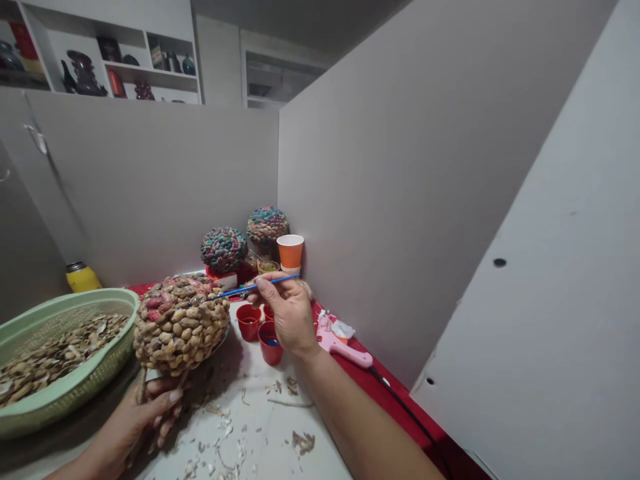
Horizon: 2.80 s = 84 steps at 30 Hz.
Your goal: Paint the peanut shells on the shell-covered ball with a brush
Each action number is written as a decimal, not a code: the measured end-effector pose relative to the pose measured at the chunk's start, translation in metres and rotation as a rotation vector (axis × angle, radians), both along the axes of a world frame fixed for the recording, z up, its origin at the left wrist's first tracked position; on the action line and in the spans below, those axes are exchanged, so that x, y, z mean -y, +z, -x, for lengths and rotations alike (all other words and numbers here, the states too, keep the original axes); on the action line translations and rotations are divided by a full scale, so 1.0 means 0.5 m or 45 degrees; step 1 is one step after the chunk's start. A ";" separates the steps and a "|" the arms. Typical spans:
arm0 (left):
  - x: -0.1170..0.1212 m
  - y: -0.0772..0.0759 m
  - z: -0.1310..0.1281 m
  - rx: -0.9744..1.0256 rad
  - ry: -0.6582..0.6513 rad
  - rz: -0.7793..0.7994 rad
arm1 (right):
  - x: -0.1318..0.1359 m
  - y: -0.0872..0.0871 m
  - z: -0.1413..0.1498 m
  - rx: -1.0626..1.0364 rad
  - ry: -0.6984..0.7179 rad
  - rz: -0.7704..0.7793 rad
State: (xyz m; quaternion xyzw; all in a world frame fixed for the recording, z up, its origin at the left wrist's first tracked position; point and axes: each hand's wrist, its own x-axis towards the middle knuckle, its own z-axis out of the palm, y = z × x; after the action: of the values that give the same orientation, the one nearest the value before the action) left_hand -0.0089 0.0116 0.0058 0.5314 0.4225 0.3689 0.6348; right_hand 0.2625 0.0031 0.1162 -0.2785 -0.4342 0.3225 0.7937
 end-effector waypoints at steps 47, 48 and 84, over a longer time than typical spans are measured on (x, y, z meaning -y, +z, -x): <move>0.005 0.009 -0.002 0.009 -0.002 0.012 | -0.003 -0.013 -0.005 0.088 -0.002 -0.060; 0.005 0.010 -0.002 0.012 -0.002 0.013 | -0.004 -0.012 -0.008 0.081 -0.016 -0.063; 0.011 0.033 -0.009 0.072 0.032 0.076 | 0.015 0.025 -0.060 0.104 -0.136 -0.062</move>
State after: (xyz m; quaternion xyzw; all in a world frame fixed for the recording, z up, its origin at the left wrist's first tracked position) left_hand -0.0045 0.0060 0.0223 0.4963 0.4219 0.3791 0.6573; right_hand 0.2928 -0.0043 0.1286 -0.2948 -0.4584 0.2573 0.7980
